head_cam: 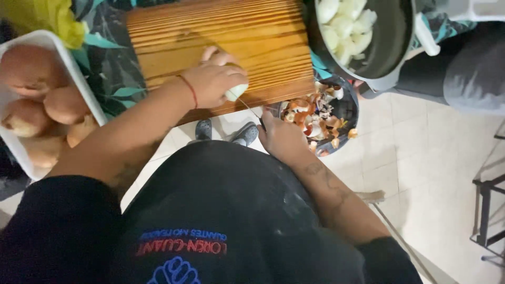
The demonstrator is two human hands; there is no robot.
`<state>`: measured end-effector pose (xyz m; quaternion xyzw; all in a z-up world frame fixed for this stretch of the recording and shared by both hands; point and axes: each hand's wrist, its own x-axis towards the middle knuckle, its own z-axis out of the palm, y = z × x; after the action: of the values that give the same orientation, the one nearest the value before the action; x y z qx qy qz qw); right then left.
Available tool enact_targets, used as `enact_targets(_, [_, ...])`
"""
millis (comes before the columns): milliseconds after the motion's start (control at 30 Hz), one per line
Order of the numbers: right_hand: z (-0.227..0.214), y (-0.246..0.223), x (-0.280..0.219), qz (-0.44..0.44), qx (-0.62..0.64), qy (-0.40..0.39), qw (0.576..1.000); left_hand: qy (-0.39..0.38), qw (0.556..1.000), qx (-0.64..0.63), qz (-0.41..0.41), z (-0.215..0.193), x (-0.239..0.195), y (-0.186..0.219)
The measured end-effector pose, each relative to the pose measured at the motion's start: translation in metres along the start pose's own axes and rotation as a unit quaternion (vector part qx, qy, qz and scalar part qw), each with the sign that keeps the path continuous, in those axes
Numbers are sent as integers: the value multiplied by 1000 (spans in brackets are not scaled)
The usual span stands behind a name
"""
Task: The person peels the outer skin off an onion using a knife and discards the peels into a nearby bowl. They then place the onion on a wooden cutting board, slice it into pieces, and transfer the chopped onion into a metal bowl.
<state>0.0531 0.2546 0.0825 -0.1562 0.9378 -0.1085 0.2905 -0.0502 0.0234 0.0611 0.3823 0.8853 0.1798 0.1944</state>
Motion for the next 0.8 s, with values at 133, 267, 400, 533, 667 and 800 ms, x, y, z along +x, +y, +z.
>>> enact_targets(133, [5,-23,20,13,-13,-32,999,142,984,32,98,32,1,-17])
enact_targets(267, [38,-10,34,38,19,-31,999,115,987,60,91,23,3,-14])
enact_targets(400, [25,-21,40,27,1,19,999,99,991,60,67,10,11,-14])
enact_targets(533, [25,-27,22,52,-1,11,999,49,982,171,66,5,11,5])
enact_targets(667, [27,-18,38,67,-9,-46,997,7,994,106,41,3,16,-4])
enact_targets(800, [2,-25,42,82,-19,-13,996,37,987,144,61,1,27,-15])
